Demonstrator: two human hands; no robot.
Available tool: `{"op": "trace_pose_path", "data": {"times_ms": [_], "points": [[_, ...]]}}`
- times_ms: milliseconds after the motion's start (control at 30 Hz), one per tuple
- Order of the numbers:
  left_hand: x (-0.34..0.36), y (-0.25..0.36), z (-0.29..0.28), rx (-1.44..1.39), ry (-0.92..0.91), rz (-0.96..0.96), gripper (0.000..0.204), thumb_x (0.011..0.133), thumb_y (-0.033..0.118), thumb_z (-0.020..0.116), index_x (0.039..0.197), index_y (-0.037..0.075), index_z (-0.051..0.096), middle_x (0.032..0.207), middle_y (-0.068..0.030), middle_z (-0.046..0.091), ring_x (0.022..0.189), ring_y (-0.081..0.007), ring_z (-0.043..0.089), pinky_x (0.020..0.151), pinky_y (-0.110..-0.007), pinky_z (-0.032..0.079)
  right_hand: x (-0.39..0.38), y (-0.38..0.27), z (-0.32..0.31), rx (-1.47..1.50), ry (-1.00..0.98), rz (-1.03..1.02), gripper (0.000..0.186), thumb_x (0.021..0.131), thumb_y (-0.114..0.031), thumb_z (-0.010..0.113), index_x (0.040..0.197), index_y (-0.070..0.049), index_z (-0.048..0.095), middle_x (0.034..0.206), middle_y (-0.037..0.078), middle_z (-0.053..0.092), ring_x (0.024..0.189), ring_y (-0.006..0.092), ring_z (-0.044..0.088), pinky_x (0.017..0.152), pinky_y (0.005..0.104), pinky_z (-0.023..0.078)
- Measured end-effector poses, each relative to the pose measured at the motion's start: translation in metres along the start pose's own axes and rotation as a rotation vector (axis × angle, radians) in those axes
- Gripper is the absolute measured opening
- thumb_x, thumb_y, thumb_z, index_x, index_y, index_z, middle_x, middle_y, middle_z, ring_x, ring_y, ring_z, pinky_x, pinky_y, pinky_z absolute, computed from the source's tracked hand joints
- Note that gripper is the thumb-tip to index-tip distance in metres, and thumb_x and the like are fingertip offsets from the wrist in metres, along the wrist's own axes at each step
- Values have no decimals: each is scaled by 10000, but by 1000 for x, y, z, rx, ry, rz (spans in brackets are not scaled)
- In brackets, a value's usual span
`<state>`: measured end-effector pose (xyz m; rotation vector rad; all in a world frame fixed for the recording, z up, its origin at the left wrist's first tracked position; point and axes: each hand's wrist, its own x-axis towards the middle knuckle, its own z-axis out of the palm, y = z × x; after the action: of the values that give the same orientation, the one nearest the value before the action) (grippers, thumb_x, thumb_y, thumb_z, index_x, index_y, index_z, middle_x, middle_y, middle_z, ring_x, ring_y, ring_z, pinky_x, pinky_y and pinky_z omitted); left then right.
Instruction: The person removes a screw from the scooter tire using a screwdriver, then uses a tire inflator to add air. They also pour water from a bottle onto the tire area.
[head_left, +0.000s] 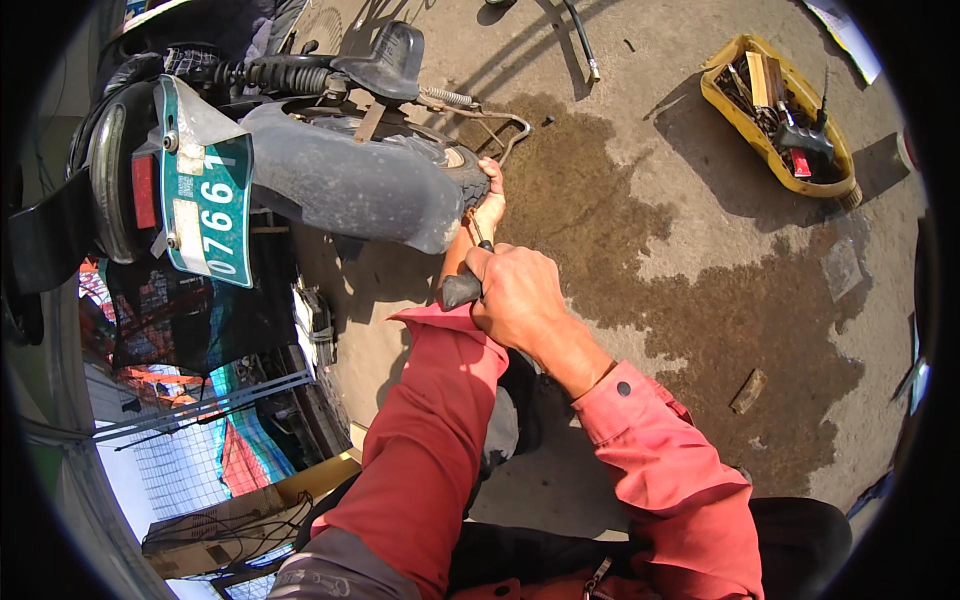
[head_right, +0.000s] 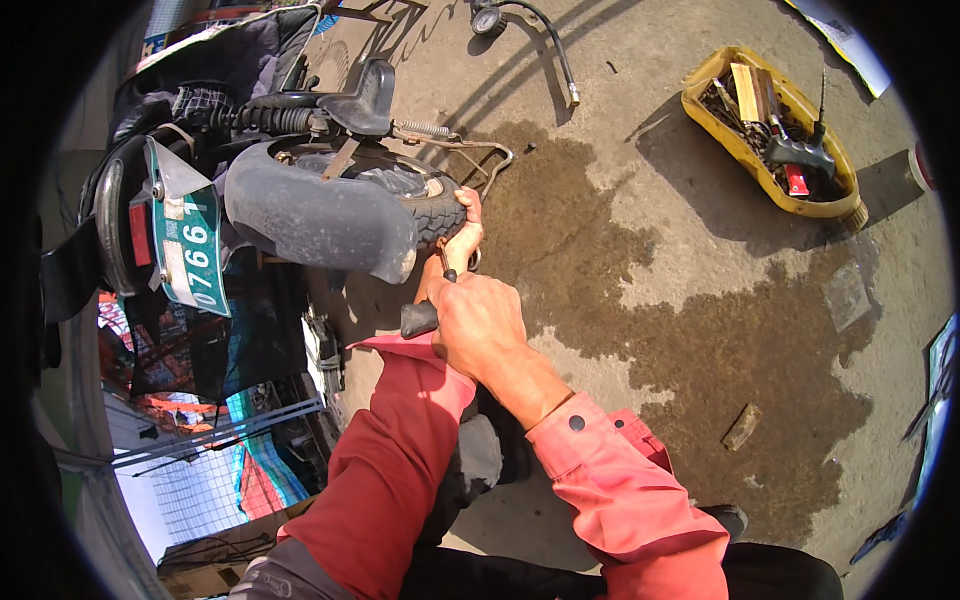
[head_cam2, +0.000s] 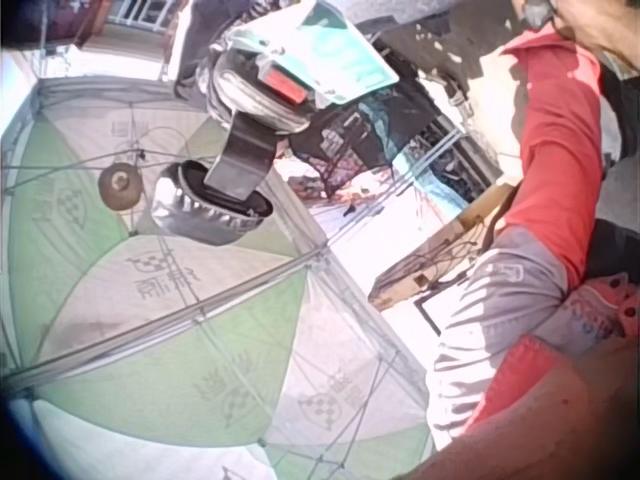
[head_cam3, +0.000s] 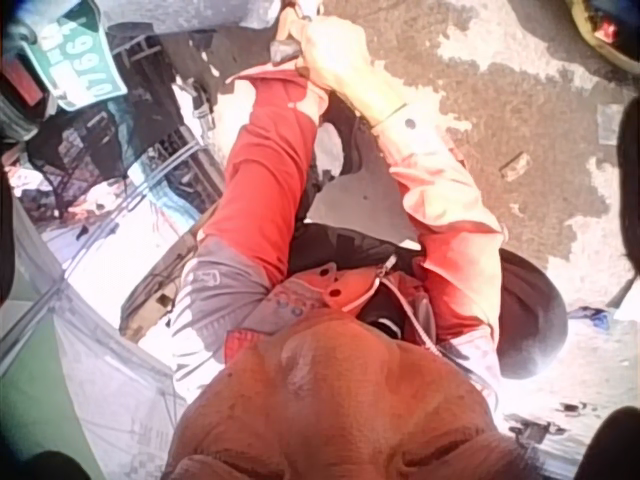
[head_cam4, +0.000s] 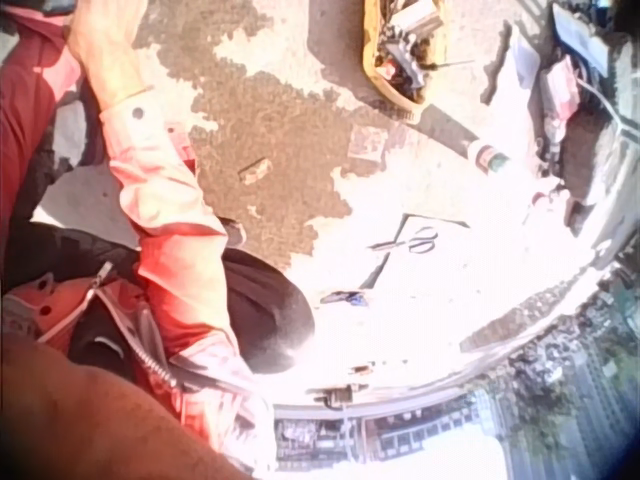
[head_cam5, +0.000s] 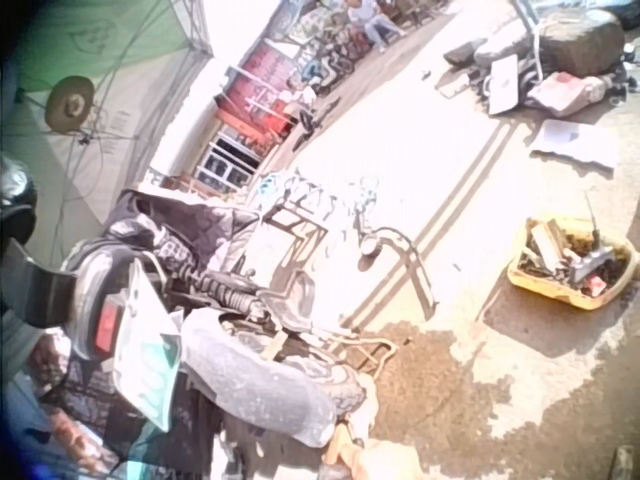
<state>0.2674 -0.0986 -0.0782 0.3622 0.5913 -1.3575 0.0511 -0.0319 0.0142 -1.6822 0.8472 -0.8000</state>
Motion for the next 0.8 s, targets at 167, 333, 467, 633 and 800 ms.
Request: {"op": "trace_pose_path", "data": {"times_ms": [167, 333, 467, 633, 800], "points": [[-1, 0, -1, 16, -17, 3, 374, 845, 184, 590, 1144, -37, 551, 1039, -199, 564, 954, -345, 563, 763, -475, 537, -1, -4, -3, -1, 0, 20, 249, 629, -98, 694, 840, -43, 573, 758, 182, 584, 736, 412, 610, 642, 508, 472], [-7, -3, -1, 52, -62, 26, 367, 871, 196, 572, 1148, -44, 541, 1054, -203, 558, 966, -350, 554, 765, -480, 540, -4, -9, -1, 7, 4, 55, 235, 635, -86, 687, 839, -43, 577, 767, 191, 585, 749, 414, 612, 649, 508, 475], [-21, -38, 14, 210, -158, 141, 367, 898, 221, 545, 1153, -42, 538, 1055, -203, 561, 963, -353, 553, 771, -486, 546, -4, -8, -3, 9, 29, 84, 222, 642, -78, 682, 837, -46, 583, 770, 193, 586, 757, 414, 614, 653, 504, 479], [-6, 1, 1, 134, -84, 102, 373, 918, 252, 513, 1163, -29, 540, 1041, -201, 568, 933, -358, 562, 765, -491, 551, -7, -15, 2, 40, 22, 114, 212, 640, -66, 678, 829, -48, 585, 769, 190, 587, 760, 413, 616, 656, 504, 482], [10, 18, -5, 74, -28, 17, 367, 926, 243, 506, 1167, -33, 533, 1052, -206, 567, 923, -361, 568, 756, -491, 553, -7, -15, 2, 31, 64, 117, 202, 646, -67, 674, 830, -50, 592, 768, 182, 591, 761, 411, 616, 657, 500, 483]]}}
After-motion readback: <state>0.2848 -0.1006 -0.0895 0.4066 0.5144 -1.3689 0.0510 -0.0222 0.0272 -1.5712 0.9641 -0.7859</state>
